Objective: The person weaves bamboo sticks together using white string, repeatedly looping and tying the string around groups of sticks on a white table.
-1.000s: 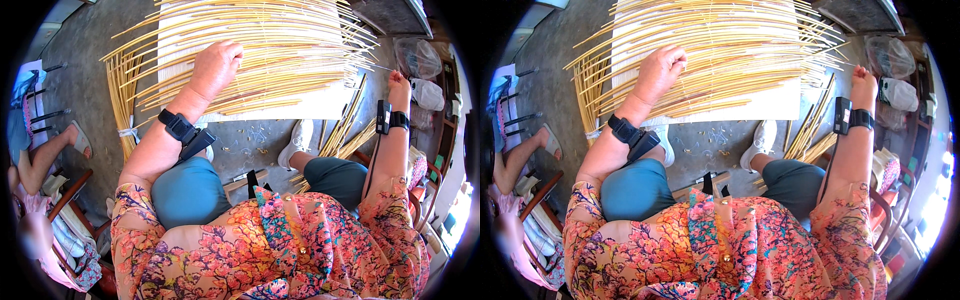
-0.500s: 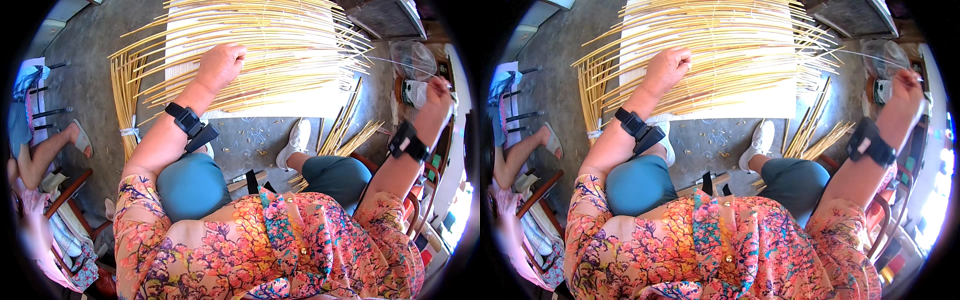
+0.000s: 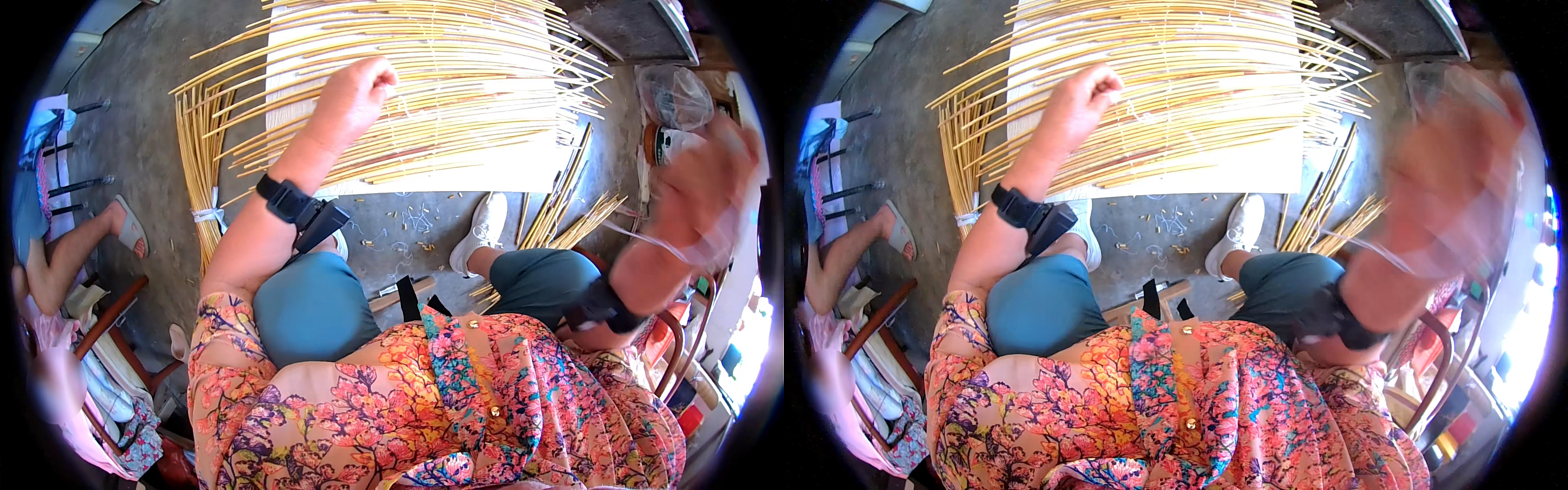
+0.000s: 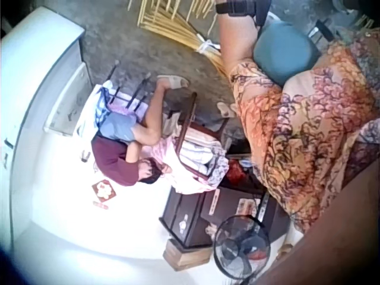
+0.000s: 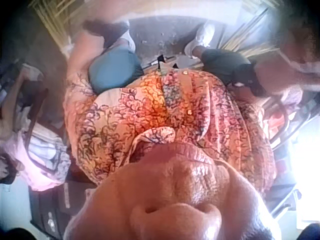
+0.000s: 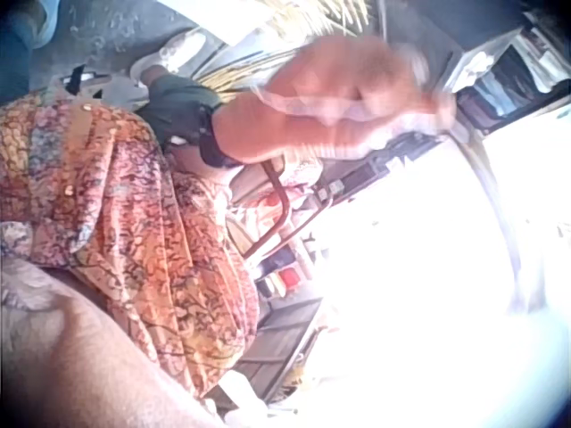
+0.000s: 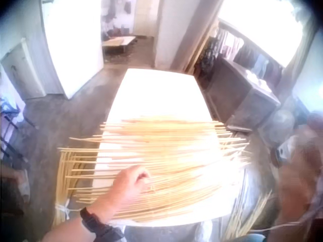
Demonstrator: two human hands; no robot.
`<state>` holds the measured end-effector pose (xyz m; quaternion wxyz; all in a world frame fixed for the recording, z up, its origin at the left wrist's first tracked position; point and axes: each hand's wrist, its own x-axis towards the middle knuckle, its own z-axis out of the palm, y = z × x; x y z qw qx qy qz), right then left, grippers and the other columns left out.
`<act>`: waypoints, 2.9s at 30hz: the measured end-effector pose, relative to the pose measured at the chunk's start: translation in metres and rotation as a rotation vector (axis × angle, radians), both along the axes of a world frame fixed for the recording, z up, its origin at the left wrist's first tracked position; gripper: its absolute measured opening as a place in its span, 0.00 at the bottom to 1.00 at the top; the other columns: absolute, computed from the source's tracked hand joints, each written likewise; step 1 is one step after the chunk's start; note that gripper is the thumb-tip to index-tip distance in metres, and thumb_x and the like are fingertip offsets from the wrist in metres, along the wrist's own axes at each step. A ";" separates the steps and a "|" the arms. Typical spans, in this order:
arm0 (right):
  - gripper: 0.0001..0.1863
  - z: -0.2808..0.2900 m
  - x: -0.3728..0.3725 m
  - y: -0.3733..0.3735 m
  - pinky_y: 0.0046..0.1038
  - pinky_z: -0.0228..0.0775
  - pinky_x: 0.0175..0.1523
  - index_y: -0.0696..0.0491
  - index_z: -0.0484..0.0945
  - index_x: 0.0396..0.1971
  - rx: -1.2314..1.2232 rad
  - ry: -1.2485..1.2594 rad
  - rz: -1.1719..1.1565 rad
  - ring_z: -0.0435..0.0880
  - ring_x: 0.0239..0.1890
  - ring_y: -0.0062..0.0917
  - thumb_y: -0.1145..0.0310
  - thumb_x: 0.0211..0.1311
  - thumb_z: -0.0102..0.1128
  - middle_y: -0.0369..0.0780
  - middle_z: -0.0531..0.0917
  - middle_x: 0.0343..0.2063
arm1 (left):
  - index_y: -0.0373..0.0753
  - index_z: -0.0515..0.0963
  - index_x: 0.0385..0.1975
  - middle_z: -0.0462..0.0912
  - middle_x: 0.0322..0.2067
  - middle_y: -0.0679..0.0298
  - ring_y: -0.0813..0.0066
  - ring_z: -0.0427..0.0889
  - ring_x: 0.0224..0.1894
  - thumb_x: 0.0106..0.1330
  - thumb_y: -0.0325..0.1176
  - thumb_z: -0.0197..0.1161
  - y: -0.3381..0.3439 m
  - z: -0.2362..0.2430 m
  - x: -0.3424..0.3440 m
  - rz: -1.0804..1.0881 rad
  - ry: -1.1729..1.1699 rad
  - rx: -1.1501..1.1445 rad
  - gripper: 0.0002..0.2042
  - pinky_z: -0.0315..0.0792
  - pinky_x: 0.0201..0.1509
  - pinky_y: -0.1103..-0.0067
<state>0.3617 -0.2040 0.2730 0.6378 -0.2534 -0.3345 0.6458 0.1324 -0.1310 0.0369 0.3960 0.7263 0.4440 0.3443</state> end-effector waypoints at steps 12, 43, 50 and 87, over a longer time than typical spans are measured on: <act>0.06 -0.119 -0.055 0.025 0.16 0.62 0.16 0.53 0.73 0.36 -0.492 -0.827 0.052 0.69 0.11 0.14 0.67 0.65 0.53 0.35 0.75 0.17 | 0.38 0.77 0.22 0.75 0.26 0.62 0.63 0.76 0.34 0.49 0.27 0.64 -0.004 0.017 -0.009 -0.024 0.374 0.286 0.03 0.72 0.37 0.73; 0.06 -0.183 -0.061 0.014 0.17 0.63 0.14 0.57 0.73 0.32 -0.627 -1.071 0.197 0.71 0.09 0.14 0.70 0.63 0.52 0.35 0.75 0.14 | 0.37 0.74 0.29 0.80 0.28 0.56 0.58 0.78 0.31 0.54 0.29 0.61 0.001 0.034 0.007 -0.163 0.434 0.087 0.06 0.72 0.35 0.70; 0.06 -0.184 -0.062 0.011 0.17 0.62 0.14 0.57 0.72 0.33 -0.634 -1.030 0.165 0.70 0.09 0.14 0.69 0.64 0.52 0.35 0.75 0.14 | 0.36 0.79 0.28 0.81 0.27 0.53 0.57 0.79 0.30 0.56 0.33 0.61 0.004 0.031 0.006 -0.182 0.354 -0.038 0.07 0.72 0.34 0.71; 0.05 -0.187 -0.064 0.005 0.24 0.66 0.15 0.57 0.73 0.34 -0.666 -1.000 0.156 0.73 0.10 0.20 0.71 0.62 0.51 0.39 0.76 0.14 | 0.35 0.81 0.23 0.80 0.23 0.51 0.56 0.79 0.27 0.55 0.34 0.63 0.009 0.029 0.007 -0.148 0.293 -0.142 0.09 0.71 0.34 0.69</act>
